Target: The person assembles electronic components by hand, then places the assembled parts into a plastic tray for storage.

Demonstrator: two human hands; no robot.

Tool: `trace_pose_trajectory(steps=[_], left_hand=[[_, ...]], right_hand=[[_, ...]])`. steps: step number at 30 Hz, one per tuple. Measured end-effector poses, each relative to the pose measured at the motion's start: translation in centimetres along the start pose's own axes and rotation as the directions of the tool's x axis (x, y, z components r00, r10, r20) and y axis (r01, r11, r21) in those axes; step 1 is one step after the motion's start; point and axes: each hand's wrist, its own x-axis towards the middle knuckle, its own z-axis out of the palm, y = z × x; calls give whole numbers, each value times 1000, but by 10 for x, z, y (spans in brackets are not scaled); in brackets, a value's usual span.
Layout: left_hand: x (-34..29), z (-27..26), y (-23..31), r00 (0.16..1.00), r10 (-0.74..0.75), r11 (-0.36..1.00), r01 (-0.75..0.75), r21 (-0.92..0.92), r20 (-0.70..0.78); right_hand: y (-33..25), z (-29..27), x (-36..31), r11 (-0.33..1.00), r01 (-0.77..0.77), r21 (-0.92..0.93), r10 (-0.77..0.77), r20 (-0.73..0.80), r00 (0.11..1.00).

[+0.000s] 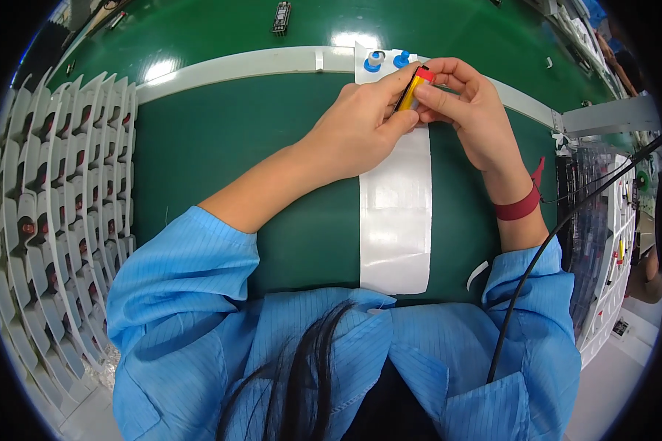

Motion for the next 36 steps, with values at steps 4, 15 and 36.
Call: trace_pose_trajectory(steps=[4,15,36], left_hand=[[-2,-2,10,998,-56,990,53,134,17],[-5,2,12,992,90,906,-45,421,-88],[87,-96,-24,918,-29,388,375,842,-396]], right_hand=[[1,-3,0,998,15,57,-19,68,998],[4,-4,-3,999,-5,46,9,-77,997],[40,-189,144,748,-109,-655,-325,-505,800]])
